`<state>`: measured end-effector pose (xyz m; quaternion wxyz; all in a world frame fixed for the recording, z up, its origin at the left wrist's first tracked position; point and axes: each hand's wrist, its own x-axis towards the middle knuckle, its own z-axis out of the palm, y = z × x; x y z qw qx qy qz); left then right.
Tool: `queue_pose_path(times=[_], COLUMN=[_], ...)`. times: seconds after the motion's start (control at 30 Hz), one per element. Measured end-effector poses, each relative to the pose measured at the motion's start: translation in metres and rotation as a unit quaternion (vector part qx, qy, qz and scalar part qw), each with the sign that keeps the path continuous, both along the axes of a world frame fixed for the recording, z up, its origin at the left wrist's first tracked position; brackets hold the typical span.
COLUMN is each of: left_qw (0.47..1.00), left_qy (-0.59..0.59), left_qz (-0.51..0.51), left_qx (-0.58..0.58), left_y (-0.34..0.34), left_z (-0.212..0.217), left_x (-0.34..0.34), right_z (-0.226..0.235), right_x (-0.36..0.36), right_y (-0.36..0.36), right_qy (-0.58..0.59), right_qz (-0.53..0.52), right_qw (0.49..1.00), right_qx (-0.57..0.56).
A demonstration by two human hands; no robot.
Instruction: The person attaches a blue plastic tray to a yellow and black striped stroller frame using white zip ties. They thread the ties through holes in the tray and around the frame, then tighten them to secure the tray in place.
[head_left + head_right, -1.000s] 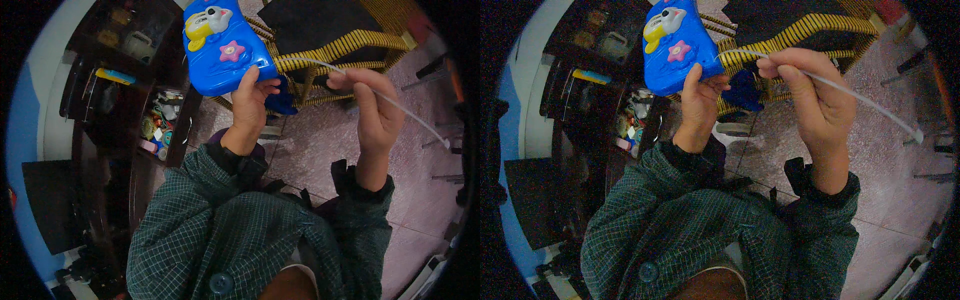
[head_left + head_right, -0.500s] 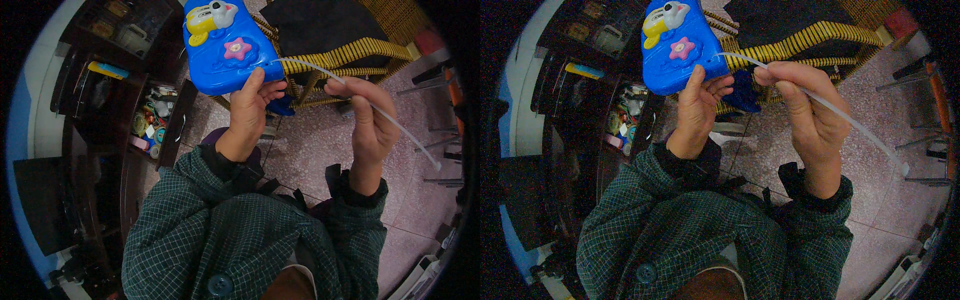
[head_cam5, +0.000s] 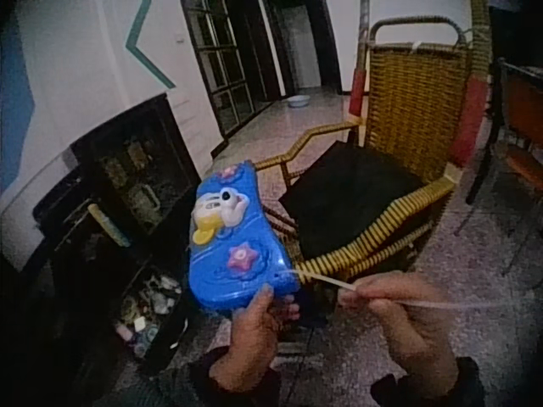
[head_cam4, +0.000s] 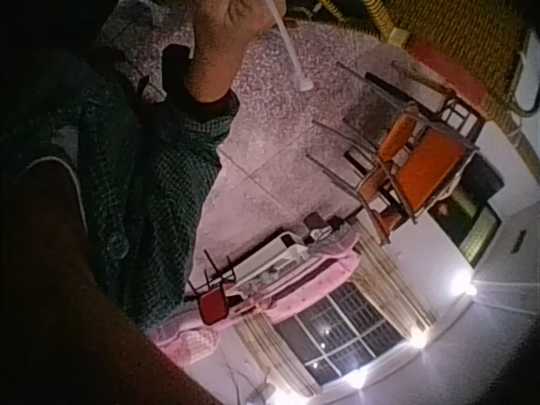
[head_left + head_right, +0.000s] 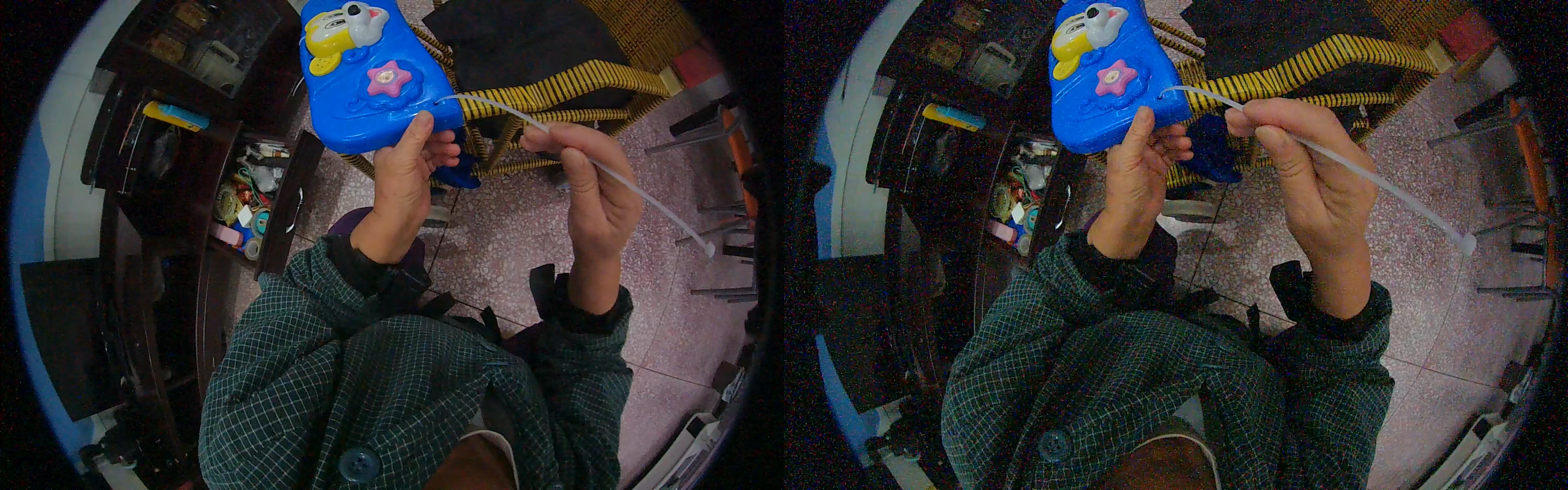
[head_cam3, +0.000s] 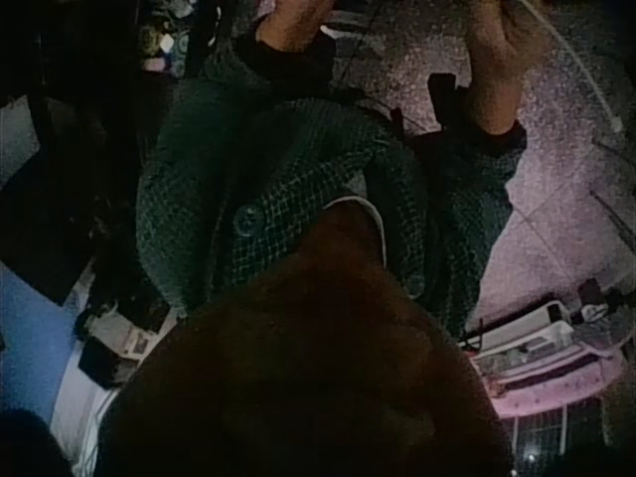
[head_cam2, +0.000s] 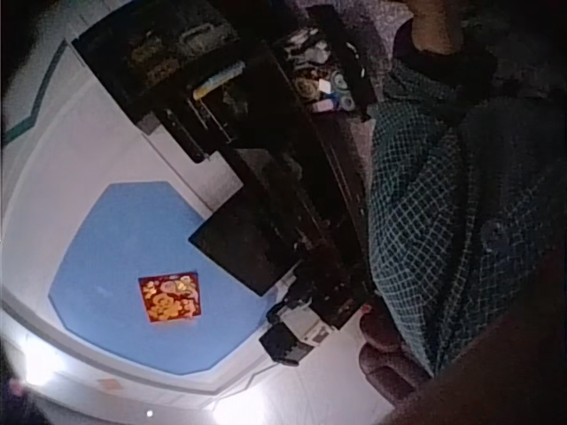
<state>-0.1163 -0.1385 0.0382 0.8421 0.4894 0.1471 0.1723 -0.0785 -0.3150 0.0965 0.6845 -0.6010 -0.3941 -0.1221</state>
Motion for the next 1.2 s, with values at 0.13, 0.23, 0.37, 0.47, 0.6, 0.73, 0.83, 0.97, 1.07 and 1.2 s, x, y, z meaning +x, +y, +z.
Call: queue_pose_path(times=[0.13,0.23,0.37,0.47,0.6,0.73,0.83,0.97,1.07,1.2], left_qw=[1.0,1.0,1.0,1.0,1.0,0.999,0.998,0.997,0.996,0.996], left_qy=[0.009,0.014,0.024,0.0,0.008,0.042,0.04,0.039,0.042,0.039], left_qz=[-0.002,0.001,-0.003,-0.003,-0.009,0.008,-0.005,-0.016,-0.027,-0.032], left_qx=[0.002,0.009,0.016,0.018,-0.002,-0.023,-0.042,-0.062,-0.072,-0.074], left_y=[0.001,0.001,0.002,0.002,0.003,0.003,0.004,0.007,0.013,0.013], left_z=[0.0,0.001,0.003,0.003,0.003,0.006,0.01,0.014,0.014,0.011], left_x=[0.0,0.0,0.0,-0.001,-0.001,-0.003,-0.001,-0.001,-0.003,-0.004], right_z=[0.002,0.006,0.014,0.023,0.033,0.035,0.036,0.04,0.044,0.048], right_x=[-0.001,-0.001,0.002,0.011,0.019,0.019,0.028,0.037,0.039,0.041], right_y=[0.001,0.0,0.003,0.009,0.018,0.029,0.044,0.063,0.074,0.076], right_qy=[0.011,0.003,0.015,-0.036,-0.098,0.012,0.039,0.064,0.057,0.033], right_qz=[-0.004,-0.032,-0.026,-0.015,-0.039,0.007,0.03,0.026,-0.001,-0.03], right_qw=[1.0,0.999,0.999,0.998,0.992,0.999,0.999,0.997,0.997,0.998], right_qx=[0.014,-0.024,-0.026,-0.054,-0.076,-0.029,-0.018,-0.031,-0.045,-0.045])
